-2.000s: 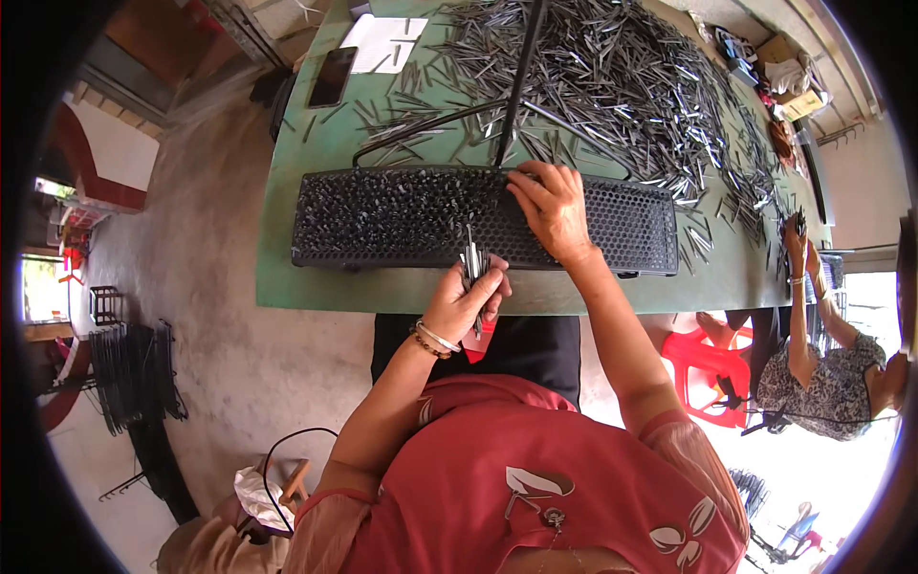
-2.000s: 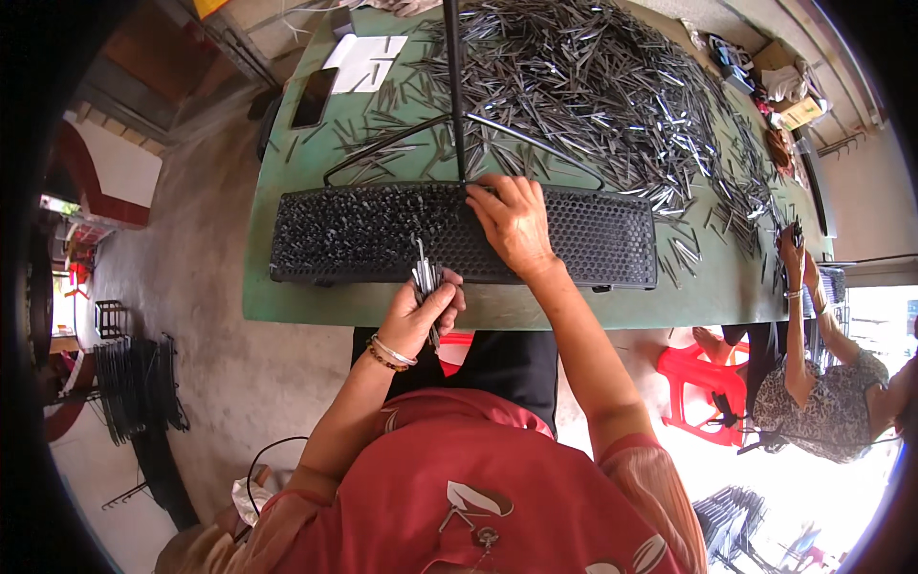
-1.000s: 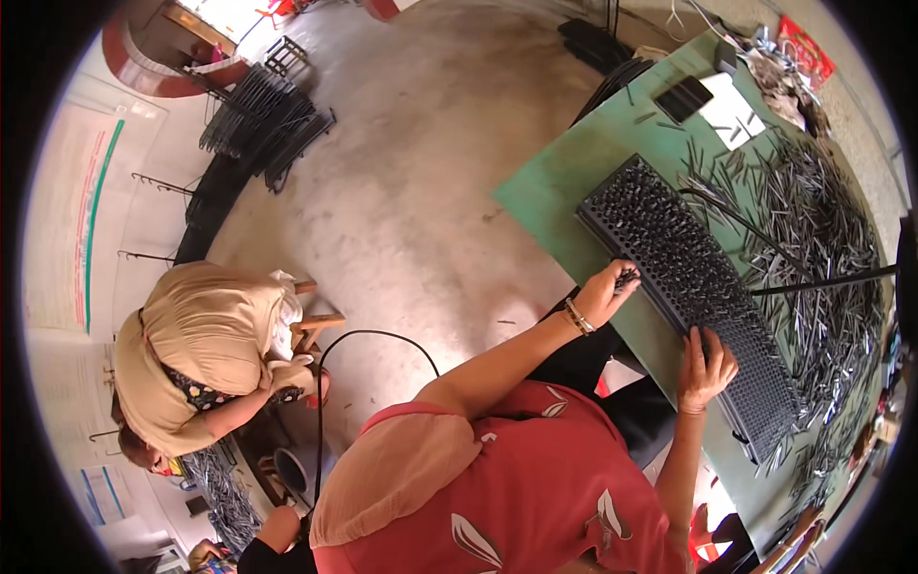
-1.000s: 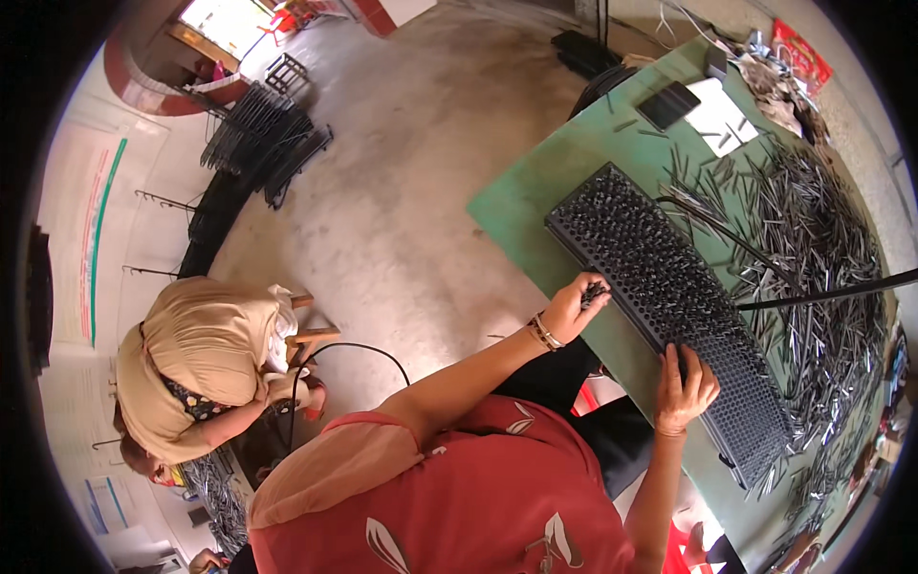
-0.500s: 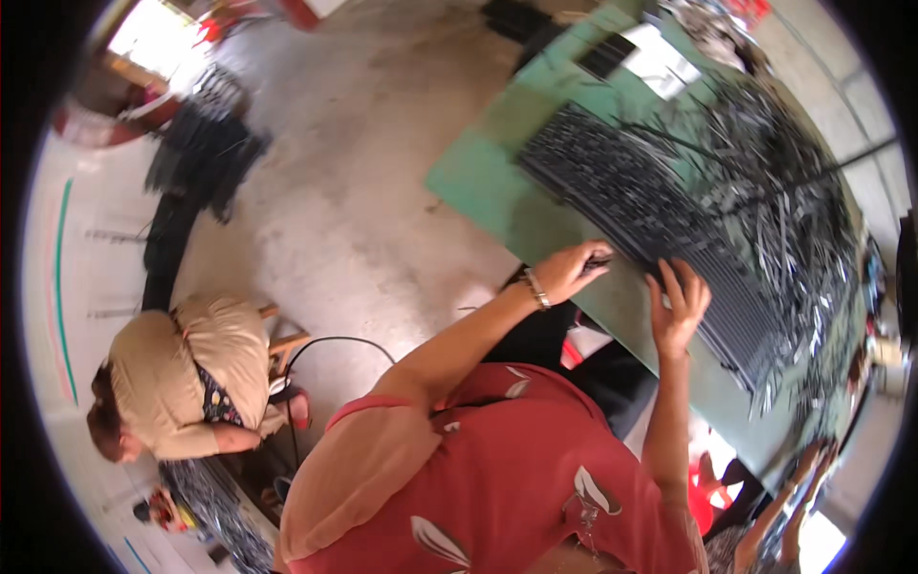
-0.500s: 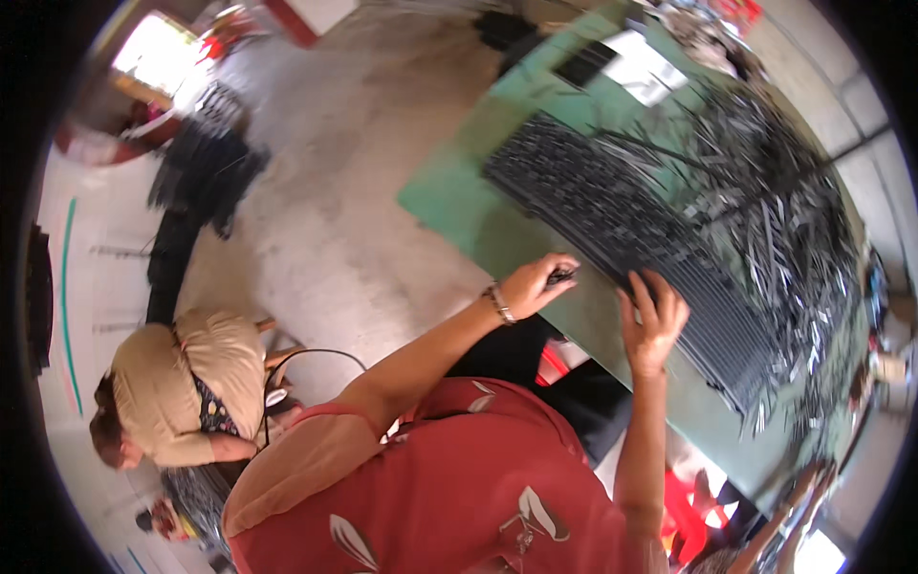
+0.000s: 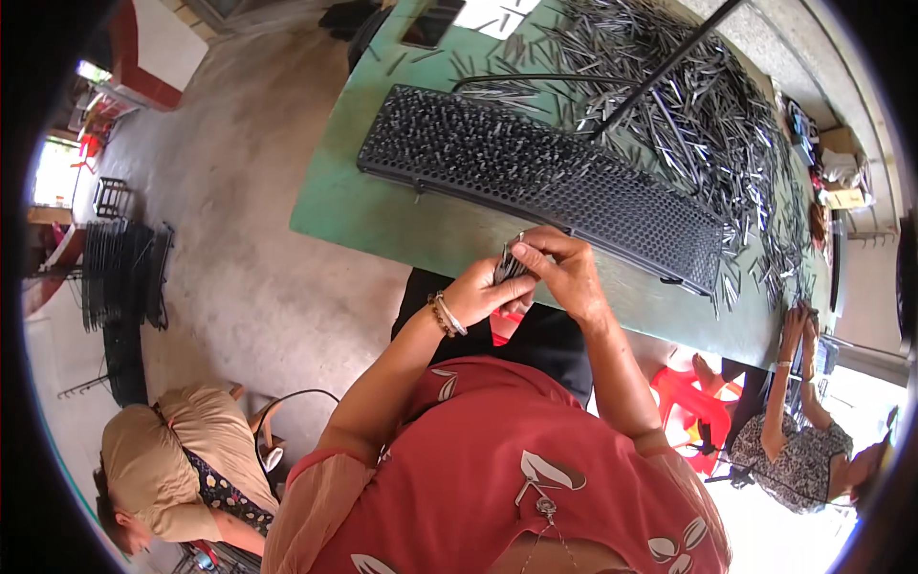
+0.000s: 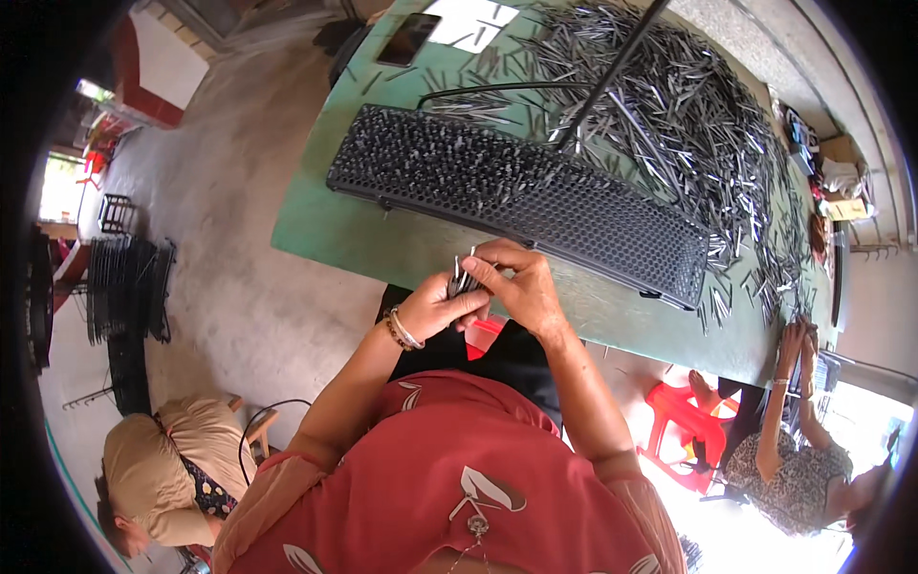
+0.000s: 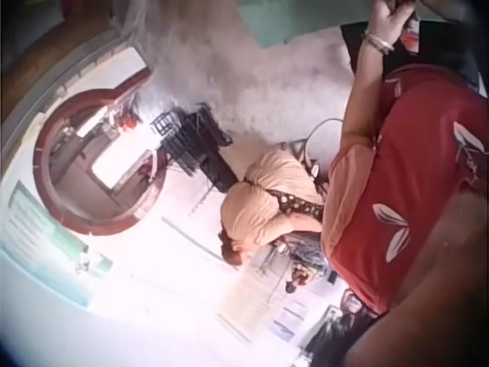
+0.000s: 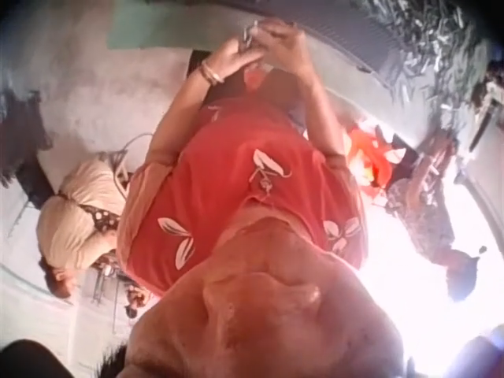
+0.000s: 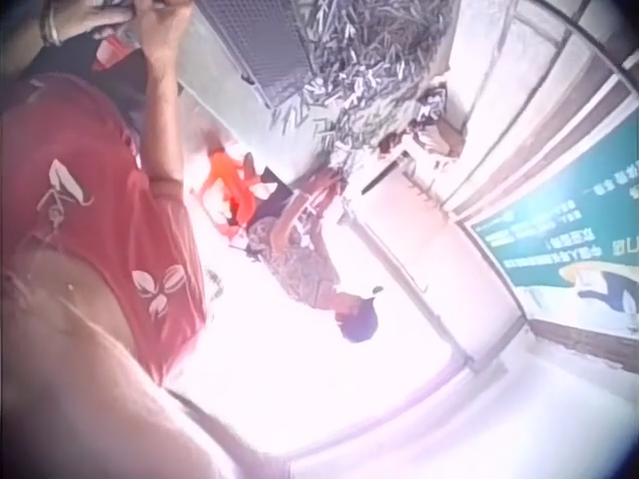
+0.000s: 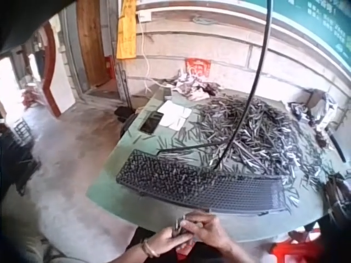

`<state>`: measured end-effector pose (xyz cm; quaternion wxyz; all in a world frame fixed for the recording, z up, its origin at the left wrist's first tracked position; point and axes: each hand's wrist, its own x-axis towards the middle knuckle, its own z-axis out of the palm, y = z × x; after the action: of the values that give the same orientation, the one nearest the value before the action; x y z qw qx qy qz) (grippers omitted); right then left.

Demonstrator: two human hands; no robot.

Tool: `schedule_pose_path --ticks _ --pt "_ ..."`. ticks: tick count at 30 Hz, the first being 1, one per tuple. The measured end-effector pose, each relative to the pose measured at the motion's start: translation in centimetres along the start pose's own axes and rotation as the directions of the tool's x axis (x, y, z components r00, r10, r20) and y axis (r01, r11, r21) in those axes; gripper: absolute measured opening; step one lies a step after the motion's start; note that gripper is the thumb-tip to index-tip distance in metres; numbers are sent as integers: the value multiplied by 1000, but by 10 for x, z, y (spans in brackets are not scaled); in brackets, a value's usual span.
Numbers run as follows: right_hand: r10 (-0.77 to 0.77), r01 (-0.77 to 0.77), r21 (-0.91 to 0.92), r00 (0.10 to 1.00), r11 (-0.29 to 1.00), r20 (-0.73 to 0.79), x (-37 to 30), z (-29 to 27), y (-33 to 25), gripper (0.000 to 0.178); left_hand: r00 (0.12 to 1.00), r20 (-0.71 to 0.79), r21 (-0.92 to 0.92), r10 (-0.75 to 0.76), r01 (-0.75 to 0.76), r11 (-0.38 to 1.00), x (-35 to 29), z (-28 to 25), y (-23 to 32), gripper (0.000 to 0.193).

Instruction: Sorting small metal pins and inserting them into a perforated black grid.

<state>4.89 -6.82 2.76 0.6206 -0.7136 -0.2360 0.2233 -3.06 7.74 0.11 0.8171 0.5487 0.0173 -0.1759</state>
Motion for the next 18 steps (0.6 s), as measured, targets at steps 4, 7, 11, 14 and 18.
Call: schedule_pose_path --ticks 4,7,11,14,18 --pt "152 -139 167 986 976 -69 -3 -9 0 16 996 63 -108 -59 66 992 5 6 -7 18" --pt "163 -114 230 965 967 -207 1 -24 1 14 990 79 -138 -120 130 982 15 9 -8 21" --pt "-121 59 -133 845 989 -521 18 -45 -14 21 992 86 -212 -95 112 971 31 21 -1 23" --pt "-295 102 -353 779 930 -554 36 -61 -7 24 984 122 -237 -132 158 958 44 31 -2 24" --pt "-462 142 -538 714 831 -526 56 -77 14 23 957 127 -297 -261 287 911 55 34 -6 23"
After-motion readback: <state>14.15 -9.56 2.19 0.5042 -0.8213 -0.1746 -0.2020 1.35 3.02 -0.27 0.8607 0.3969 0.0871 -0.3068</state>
